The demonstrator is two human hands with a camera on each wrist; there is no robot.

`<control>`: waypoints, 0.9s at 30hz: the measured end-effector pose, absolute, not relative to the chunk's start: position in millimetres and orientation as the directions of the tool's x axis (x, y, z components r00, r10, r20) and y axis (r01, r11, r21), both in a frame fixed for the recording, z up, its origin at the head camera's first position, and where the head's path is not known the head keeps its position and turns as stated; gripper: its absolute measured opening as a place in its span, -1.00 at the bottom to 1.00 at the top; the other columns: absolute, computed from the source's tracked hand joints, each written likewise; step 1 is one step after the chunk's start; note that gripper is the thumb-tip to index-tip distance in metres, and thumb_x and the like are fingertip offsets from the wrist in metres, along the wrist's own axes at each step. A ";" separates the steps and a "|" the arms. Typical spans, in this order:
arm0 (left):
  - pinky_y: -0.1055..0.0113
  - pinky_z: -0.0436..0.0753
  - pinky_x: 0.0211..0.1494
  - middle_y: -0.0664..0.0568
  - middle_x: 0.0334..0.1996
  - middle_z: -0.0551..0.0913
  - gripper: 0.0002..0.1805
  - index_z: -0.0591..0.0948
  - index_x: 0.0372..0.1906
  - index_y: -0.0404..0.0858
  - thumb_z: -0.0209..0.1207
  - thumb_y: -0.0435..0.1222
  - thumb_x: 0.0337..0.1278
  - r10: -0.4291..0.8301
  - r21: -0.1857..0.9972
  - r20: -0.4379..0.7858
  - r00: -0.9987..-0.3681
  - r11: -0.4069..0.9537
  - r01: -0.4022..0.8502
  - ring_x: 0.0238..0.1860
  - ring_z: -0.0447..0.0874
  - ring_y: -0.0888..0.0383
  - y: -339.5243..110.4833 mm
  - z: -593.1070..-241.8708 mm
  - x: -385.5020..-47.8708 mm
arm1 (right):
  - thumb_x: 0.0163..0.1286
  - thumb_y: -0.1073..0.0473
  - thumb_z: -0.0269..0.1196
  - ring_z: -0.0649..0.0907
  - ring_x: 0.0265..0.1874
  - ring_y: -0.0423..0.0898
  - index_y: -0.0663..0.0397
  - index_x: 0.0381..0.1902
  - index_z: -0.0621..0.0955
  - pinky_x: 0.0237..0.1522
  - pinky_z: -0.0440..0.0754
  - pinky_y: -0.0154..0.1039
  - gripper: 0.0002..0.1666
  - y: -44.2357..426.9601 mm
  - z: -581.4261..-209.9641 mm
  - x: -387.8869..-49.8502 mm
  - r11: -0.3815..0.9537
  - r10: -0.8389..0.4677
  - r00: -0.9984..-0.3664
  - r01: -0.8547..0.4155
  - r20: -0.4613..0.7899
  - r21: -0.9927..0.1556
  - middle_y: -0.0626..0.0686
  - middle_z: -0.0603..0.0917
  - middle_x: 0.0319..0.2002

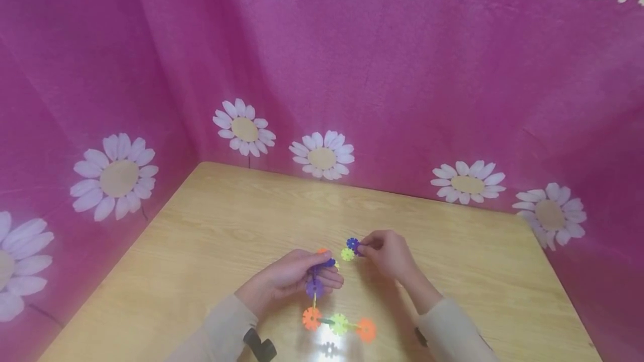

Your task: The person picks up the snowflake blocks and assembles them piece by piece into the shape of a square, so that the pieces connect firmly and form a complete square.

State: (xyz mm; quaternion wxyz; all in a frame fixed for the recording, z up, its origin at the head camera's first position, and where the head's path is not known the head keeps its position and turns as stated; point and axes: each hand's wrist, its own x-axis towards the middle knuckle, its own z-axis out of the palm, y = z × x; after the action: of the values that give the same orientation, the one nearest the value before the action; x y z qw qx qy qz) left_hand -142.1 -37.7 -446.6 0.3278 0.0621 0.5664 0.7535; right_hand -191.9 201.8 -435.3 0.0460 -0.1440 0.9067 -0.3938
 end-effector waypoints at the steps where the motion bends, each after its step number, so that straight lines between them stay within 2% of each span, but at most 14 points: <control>1: 0.18 0.77 0.05 -0.30 -0.10 0.76 -0.42 0.55 0.04 -0.61 0.07 -0.06 0.47 0.564 0.895 -0.277 -0.778 -0.143 -0.423 -0.08 0.81 0.01 -37.3 -446.5 -142.2 | 0.34 0.27 0.35 0.77 -0.37 -0.02 0.29 -0.20 0.73 -0.32 0.80 -0.22 -0.84 202.2 -431.6 -188.3 0.592 -0.293 -0.956 -0.186 0.006 -0.784 0.13 0.79 -0.34; 5: 0.17 0.77 0.06 -0.34 -0.07 0.74 -0.43 0.54 0.05 -0.61 0.05 -0.07 0.49 0.564 0.896 -0.273 -0.780 -0.146 -0.419 -0.05 0.80 -0.01 -35.0 -446.2 -142.4 | 0.38 0.29 0.31 0.80 -0.23 0.12 0.46 -0.08 0.65 -0.15 0.80 -0.05 -0.71 203.4 -420.6 -176.4 0.403 -0.290 -0.953 -0.034 -0.092 -0.915 0.26 0.79 -0.23; 12: 0.14 0.74 0.10 -0.36 -0.06 0.73 -0.42 0.50 0.09 -0.65 0.01 -0.10 0.52 0.573 0.899 -0.262 -0.777 -0.148 -0.412 -0.05 0.80 -0.04 -31.8 -445.2 -142.8 | 0.38 0.32 0.30 0.81 -0.26 -0.07 0.60 0.00 0.56 -0.10 0.79 -0.16 -0.61 199.9 -410.2 -159.6 0.244 -0.288 -0.942 0.104 -0.174 -0.964 0.20 0.79 -0.22; 17: 0.16 0.74 0.10 -0.36 -0.07 0.73 -0.40 0.47 0.12 -0.68 0.01 -0.10 0.52 0.582 0.896 -0.260 -0.771 -0.151 -0.417 -0.08 0.81 0.00 -31.6 -445.3 -144.5 | 0.38 0.38 0.27 0.80 -0.28 -0.16 0.65 0.00 0.54 -0.13 0.79 -0.24 -0.63 194.0 -408.2 -149.8 0.191 -0.266 -0.945 0.140 -0.188 -0.972 0.15 0.80 -0.23; 21: 0.25 0.76 0.04 -0.34 -0.09 0.74 -0.42 0.51 0.07 -0.64 0.02 -0.09 0.52 0.575 0.895 -0.261 -0.776 -0.157 -0.417 -0.10 0.81 0.03 -31.7 -444.7 -145.1 | 0.38 0.37 0.27 0.80 -0.27 -0.15 0.65 -0.01 0.53 -0.11 0.78 -0.27 -0.63 189.1 -405.6 -144.1 0.169 -0.268 -0.944 0.153 -0.195 -0.974 0.17 0.79 -0.21; 27: 0.23 0.75 0.08 -0.33 -0.08 0.74 -0.45 0.61 0.02 -0.58 -0.01 -0.09 0.54 0.586 0.897 -0.254 -0.770 -0.154 -0.414 -0.09 0.81 0.04 -32.3 -445.3 -143.3 | 0.38 0.37 0.27 0.79 -0.29 -0.17 0.65 -0.02 0.53 -0.11 0.77 -0.30 -0.64 183.2 -407.1 -138.4 0.138 -0.269 -0.940 0.177 -0.209 -0.974 0.16 0.78 -0.21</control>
State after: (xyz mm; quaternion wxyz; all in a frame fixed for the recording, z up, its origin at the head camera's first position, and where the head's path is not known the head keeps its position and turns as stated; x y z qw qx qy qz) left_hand -143.3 -32.3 -445.3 0.3305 0.0768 0.5599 0.7559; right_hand -138.4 183.2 -407.1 0.1699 -0.0312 0.7351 -0.6556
